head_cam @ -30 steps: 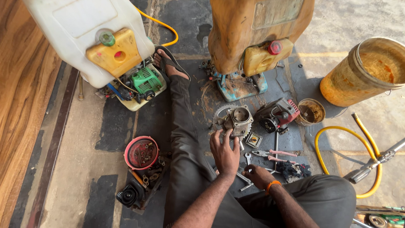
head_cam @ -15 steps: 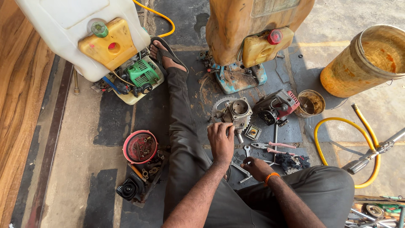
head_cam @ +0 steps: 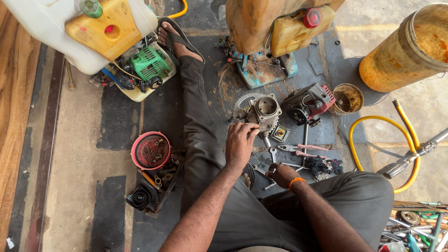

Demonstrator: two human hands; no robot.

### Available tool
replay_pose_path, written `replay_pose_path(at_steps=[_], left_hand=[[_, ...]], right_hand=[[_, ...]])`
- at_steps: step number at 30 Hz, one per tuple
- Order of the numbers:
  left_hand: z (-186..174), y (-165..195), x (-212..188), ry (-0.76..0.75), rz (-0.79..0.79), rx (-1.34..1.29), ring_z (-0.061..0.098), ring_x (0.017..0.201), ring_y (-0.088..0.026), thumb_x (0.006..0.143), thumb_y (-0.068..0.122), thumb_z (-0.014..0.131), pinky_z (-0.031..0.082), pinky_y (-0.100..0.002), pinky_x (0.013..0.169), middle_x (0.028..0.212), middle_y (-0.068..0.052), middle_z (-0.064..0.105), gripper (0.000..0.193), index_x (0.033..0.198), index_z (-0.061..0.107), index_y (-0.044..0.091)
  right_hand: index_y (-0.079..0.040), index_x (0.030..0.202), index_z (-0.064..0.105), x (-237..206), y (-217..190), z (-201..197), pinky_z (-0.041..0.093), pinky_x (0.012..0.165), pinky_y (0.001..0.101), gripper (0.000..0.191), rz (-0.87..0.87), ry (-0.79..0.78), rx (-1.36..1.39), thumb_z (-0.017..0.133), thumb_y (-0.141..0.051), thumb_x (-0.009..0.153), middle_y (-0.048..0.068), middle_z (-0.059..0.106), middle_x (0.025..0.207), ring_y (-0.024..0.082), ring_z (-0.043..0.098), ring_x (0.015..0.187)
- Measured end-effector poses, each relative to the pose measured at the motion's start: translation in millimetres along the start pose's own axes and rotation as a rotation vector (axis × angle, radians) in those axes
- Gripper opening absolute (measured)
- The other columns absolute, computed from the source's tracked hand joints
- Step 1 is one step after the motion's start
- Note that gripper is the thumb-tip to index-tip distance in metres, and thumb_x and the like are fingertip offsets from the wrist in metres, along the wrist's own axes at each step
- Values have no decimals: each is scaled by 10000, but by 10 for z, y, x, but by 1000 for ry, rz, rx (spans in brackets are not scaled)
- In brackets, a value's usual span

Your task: The person sits on the floor and works on a small engine cylinder head. They insert and tighten bolts by hand, then use a T-handle wrench to tighten them further. The person rotates the cylinder head to access different bolt locations and continues tightening.

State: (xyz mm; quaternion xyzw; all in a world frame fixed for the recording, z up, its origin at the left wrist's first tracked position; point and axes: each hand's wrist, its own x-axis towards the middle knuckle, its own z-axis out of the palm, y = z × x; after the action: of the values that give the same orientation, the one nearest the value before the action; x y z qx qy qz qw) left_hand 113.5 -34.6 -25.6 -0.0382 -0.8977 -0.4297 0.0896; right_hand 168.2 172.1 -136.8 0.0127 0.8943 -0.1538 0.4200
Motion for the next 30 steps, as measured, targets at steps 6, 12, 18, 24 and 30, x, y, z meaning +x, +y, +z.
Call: replay_pose_path(at_steps=[6,12,18,24,30], left_hand=[[69,-83,17,51,55,-93,602,950,-242,951,220,748,523,-396,827,971,-26,648,177,1066,674,107],[254,-55,-5,148,62,-101,602,906,-263,948,210,779,503,-428,820,933,-52,626,213,981,611,84],[215,29,7,236,45,-118,614,956,-286,939,235,786,513,-437,831,979,-75,623,257,1049,611,82],[61,104,-136,173,-7,-205,618,1016,-288,974,147,709,532,-418,857,1066,-91,628,235,1203,702,96],[46,69,-80,139,44,-164,623,1015,-284,969,117,703,534,-417,860,1030,-73,653,146,1109,694,77]], right_hand=[[-203,1272,678,127,-37,68,526,1029,420,432,80,-29,-67,646,-493,955,106,735,1207,293,684,1178],[-205,1246,707,234,-58,136,536,1000,436,434,127,-68,-22,628,-512,948,121,757,1128,308,703,1122],[-89,1157,750,108,-71,-253,598,854,381,437,61,301,334,630,-455,951,105,814,966,241,794,906],[-15,1076,685,-376,-465,-881,541,686,292,325,-140,828,894,744,-317,973,85,732,905,118,664,779],[-15,968,679,-585,-1054,-1127,537,654,351,343,-167,1007,514,829,-306,866,100,725,841,200,686,704]])
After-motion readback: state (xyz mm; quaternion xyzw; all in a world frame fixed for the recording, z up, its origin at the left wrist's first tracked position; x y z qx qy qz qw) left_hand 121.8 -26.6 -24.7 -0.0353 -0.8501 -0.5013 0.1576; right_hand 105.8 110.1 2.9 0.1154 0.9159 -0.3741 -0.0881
